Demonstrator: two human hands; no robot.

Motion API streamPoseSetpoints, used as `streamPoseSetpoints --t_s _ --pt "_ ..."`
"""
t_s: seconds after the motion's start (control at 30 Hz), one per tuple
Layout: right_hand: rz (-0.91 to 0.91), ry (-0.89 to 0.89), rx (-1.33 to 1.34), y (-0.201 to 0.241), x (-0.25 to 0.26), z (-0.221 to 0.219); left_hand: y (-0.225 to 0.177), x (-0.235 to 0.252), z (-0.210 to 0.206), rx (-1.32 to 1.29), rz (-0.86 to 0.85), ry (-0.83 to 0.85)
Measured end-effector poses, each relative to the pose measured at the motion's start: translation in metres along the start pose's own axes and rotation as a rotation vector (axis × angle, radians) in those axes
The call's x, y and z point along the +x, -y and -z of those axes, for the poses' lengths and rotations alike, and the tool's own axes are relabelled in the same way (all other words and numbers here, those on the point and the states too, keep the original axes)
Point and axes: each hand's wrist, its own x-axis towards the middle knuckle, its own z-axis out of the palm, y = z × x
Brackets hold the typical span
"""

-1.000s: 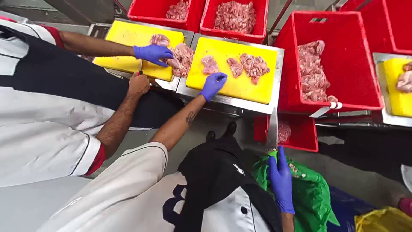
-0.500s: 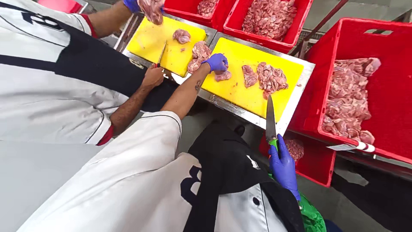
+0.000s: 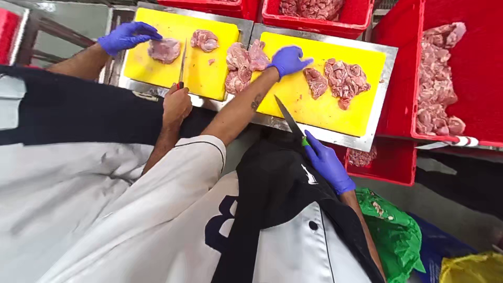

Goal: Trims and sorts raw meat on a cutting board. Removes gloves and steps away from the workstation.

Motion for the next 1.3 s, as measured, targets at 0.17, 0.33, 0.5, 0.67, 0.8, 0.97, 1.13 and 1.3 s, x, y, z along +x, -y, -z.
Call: streamPoseSetpoints --t_s 0.17,0.33,0.5,0.67,0.8,0.97,1.13,1.3 --pt "-0.005 0.035 -0.008 0.019 0.018 -0.010 -0.034 0.010 -0.044 -0.067 -0.092 0.174" --pt "0.022 0.130 -0.029 0.001 0.030 0.005 -0.032 0.014 -0.041 -0.621 -0.297 0.198" --pt "-0.112 -0.026 0.037 -0.038 0.034 0.043 -0.041 0.002 0.012 -0.877 -0.461 -0.023" --pt "-0.261 -0.228 0.041 -0.058 0.047 0.087 -0.052 -0.028 0.068 -0.425 -0.580 -0.341" --pt "-0.262 -0.265 0.172 -0.046 0.039 0.079 -0.015 -0.067 -0.025 0.064 -0.492 -0.237" --pt "-0.170 -0.350 0.385 -0.022 0.029 0.063 0.013 -0.093 -0.085 0.088 -0.536 -0.149" --pt "-0.081 -0.248 0.333 -0.014 0.048 0.043 0.015 -0.061 -0.055 -0.408 -0.352 -0.491" --pt "-0.154 -0.160 0.467 -0.037 0.068 0.015 0.026 -0.052 -0.082 -0.114 -0.455 -0.413"
